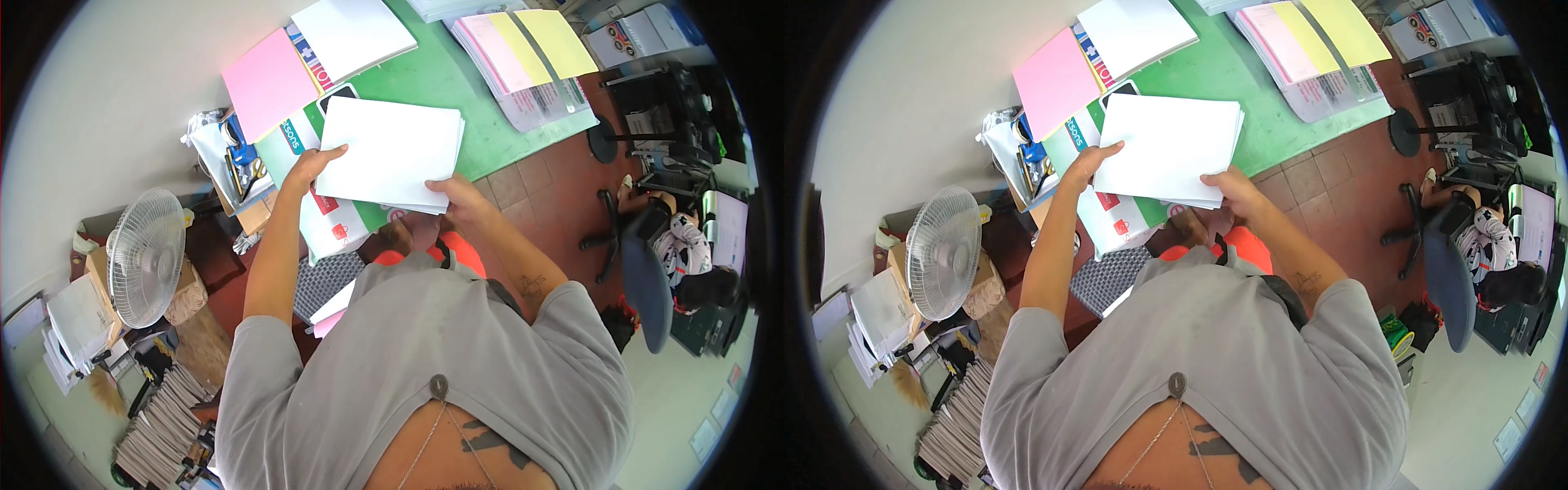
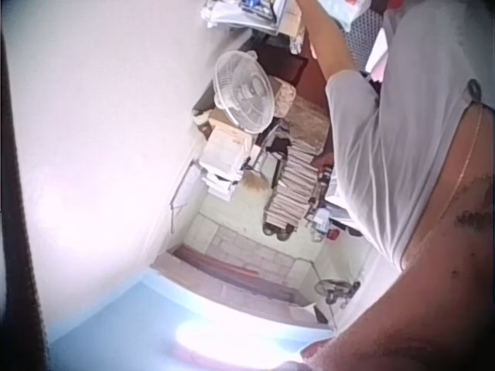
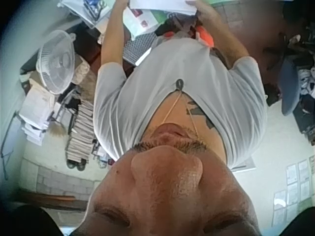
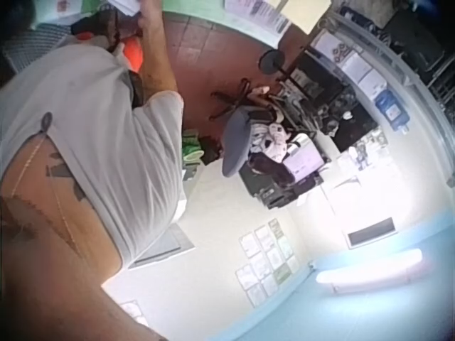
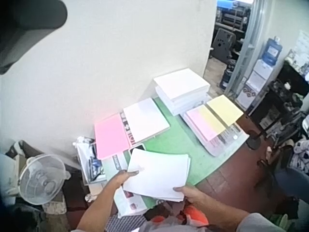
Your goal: Sorting and flipping through a stack of white paper on a green cutting mat.
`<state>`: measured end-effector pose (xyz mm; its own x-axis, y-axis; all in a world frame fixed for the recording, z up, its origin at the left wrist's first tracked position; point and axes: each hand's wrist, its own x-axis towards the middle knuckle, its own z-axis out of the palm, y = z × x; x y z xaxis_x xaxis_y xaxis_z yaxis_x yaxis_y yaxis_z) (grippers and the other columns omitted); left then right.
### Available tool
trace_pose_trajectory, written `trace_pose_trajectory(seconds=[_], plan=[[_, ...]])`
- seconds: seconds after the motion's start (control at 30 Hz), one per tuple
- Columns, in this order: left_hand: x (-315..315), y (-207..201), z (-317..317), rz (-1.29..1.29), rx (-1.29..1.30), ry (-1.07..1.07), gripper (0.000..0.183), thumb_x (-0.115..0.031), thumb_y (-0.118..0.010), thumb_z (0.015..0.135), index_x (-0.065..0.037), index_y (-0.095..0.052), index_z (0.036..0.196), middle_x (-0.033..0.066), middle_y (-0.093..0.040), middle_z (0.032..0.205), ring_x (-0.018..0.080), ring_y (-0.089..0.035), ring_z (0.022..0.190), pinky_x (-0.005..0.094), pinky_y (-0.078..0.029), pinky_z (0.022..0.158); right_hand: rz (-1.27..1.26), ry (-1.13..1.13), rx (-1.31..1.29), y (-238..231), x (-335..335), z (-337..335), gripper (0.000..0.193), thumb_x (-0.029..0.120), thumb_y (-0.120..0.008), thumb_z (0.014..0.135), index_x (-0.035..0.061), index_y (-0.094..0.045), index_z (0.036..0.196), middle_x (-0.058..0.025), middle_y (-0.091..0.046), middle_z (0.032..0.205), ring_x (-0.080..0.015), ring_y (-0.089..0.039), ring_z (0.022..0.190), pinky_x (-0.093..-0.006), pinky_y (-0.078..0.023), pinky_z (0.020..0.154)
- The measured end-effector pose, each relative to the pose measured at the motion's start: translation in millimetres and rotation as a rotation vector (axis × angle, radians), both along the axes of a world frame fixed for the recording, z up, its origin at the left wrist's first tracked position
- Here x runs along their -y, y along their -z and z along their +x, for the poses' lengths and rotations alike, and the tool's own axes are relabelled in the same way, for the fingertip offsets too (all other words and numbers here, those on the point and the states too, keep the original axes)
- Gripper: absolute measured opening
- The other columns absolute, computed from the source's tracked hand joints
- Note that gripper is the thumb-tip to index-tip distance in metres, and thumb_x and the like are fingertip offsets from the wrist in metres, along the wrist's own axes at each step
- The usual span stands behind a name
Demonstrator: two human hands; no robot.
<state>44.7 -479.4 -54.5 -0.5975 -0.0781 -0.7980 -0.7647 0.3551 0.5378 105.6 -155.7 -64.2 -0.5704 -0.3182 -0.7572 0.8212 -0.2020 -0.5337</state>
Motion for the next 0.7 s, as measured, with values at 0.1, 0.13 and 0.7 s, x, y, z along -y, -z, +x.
trace_pose_trajectory(seconds=[0.1,0.13,0.7], plan=[[-11,7,21,0.147,0.013,-0.058,0.07,-0.043,-0.071,0.086,0.013,-0.054,0.124,0.0223,-0.065,0.115,0.0294,-0.067,0.099,0.0372,-0.055,0.081,0.212,-0.164,-0.346,-10,-7,-10,0.057,0.005,-0.064,0.084,-0.0038,-0.042,0.136,-0.0161,-0.06,0.122,-0.0279,-0.06,0.113,-0.0405,-0.05,0.093],[-13,13,26,0.218,-0.014,-0.09,0.065,-0.041,-0.069,0.089,0.011,-0.053,0.125,0.0211,-0.064,0.118,0.0281,-0.067,0.102,0.0376,-0.055,0.083,0.207,-0.18,-0.356,-4,-9,-17,0.057,0.005,-0.064,0.084,-0.0038,-0.042,0.136,-0.0161,-0.06,0.122,-0.0279,-0.06,0.113,-0.0405,-0.05,0.093],[-119,5,123,-0.482,-0.722,-0.011,0.062,-0.023,-0.071,0.088,0.01,-0.042,0.133,0.0333,-0.065,0.096,0.0439,-0.067,0.089,0.0436,-0.053,0.077,0.014,-0.479,0.158,0,-71,-151,0.052,0.014,-0.071,0.082,-0.0023,-0.054,0.129,-0.0121,-0.067,0.115,-0.0265,-0.066,0.1,-0.0423,-0.052,0.086]])
